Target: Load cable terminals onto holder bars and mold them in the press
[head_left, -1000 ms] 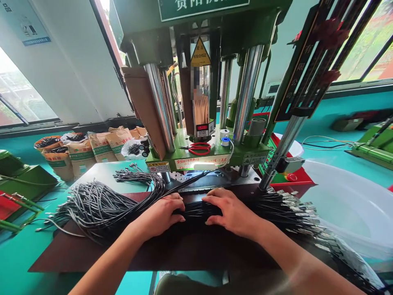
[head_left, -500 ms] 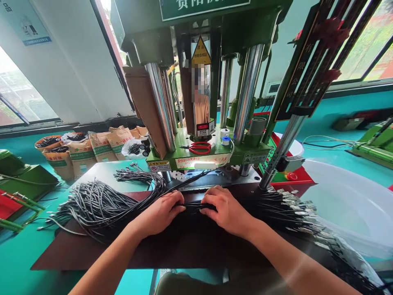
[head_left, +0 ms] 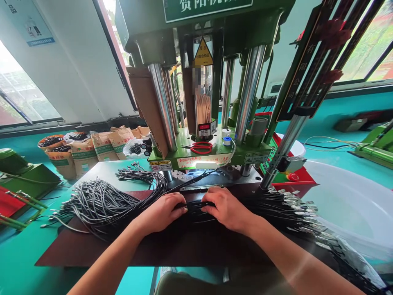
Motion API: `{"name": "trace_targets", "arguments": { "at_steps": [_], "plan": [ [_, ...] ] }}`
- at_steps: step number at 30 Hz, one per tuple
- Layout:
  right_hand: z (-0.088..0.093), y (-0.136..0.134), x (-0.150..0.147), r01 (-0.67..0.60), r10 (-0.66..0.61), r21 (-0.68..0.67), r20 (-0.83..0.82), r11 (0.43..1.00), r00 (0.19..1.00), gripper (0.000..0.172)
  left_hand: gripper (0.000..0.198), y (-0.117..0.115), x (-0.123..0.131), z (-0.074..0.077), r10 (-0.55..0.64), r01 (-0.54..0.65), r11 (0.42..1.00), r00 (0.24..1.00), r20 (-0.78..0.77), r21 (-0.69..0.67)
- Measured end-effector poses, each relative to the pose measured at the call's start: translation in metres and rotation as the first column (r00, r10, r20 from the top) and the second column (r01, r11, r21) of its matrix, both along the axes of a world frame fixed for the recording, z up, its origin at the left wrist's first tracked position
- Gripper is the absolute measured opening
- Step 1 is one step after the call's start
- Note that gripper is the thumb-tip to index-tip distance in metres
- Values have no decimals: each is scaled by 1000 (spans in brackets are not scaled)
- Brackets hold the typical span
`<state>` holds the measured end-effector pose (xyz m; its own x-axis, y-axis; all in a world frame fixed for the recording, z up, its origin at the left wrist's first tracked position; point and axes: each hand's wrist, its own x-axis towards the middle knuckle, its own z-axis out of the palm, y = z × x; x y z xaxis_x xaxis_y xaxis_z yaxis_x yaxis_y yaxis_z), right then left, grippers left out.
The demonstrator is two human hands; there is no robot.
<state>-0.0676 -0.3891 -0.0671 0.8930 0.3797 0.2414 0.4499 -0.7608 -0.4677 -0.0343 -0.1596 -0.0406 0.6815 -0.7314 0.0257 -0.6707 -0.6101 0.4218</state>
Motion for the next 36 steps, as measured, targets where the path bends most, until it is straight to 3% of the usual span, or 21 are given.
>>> {"name": "trace_targets", "arguments": {
  "at_steps": [6, 9, 15, 20, 24, 27, 30, 36],
  "plan": [
    [1, 2, 0, -11, 11, -11, 30, 1000, 999, 12, 20, 3, 0, 3, 7, -6, 1000, 998, -64, 24],
    [2, 3, 0, -3, 3, -3, 6, 1000, 1000, 11, 33, 2, 1, 3, 7, 0, 994, 998, -60, 105],
    [5, 2, -2, -2, 2, 7, -44, 1000, 999, 13, 13, -2, 3, 4, 16, -12, 979, 1000, -21, 202],
    [6, 4, -2, -8, 5, -42, -54, 999, 999, 14, 18, 1, 3, 12, -30, 35, 997, 997, -75, 71],
    [2, 3, -2, 69, -65, -149, 34, 986, 997, 18, 21, 7, 5, 21, -22, 13, 999, 982, -190, -47],
    [-3, -20, -8, 209, -190, -275, 95, 939, 977, 9, 22, 11, 7, 23, 9, -37, 994, 964, -264, -101],
    [-2, -63, -20, 324, -307, -385, 106, 864, 946, 4, 23, 12, 9, 19, 37, -63, 994, 957, -287, -84],
    [9, -133, -45, 426, -336, -488, 266, 761, 904, 5, 27, 9, 10, 11, 84, -105, 994, 927, -366, -38]
  ]
}}
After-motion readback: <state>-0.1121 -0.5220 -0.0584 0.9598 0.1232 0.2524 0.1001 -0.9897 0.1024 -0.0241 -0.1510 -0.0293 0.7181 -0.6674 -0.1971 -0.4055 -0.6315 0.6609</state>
